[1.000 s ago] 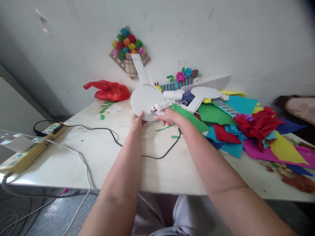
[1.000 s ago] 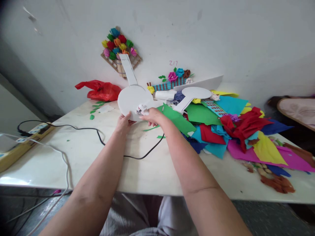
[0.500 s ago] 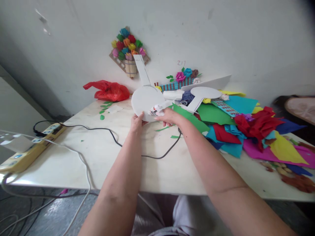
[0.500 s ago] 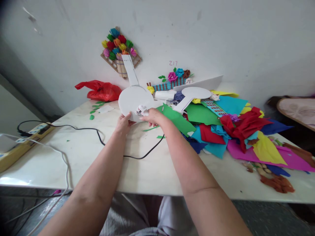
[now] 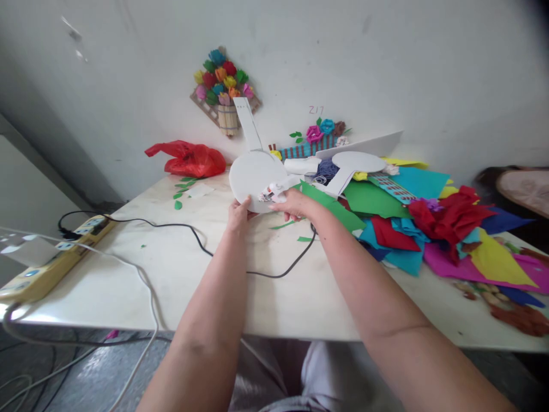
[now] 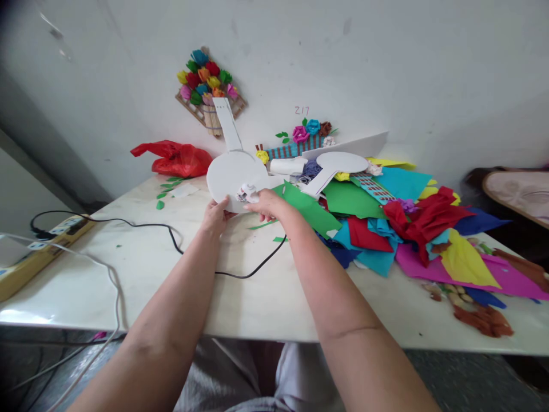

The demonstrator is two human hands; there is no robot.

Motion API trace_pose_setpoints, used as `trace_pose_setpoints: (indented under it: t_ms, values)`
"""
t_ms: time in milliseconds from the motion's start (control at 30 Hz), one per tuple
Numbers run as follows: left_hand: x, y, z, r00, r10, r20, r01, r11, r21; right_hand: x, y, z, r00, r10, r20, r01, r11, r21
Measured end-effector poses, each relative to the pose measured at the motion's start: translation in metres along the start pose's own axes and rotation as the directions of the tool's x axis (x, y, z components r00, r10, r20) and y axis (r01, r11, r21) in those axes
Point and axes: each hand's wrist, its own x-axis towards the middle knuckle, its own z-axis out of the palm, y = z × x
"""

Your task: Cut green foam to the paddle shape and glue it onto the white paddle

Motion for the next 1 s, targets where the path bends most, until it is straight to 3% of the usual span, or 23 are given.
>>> trace_pose_setpoints:
  t_ms: [533, 1000]
  values:
    - [-0.0017, 0.0014, 0.0014, 1.000, -0.007, -0.004, 0.007, 1.000, -0.004, 0.0061, 0.0055, 0.0033, 0.999, -0.042, -0.006, 0.042, 0.999, -0.029]
    - [-0.0008, 0.0013, 0.0008, 1.000, -0.014, -0.007, 0.014, 1.000, 0.025, 0.0040, 0.0035, 0.0034, 1.000, 0.004, -0.002, -0.004, 1.000, -0.031]
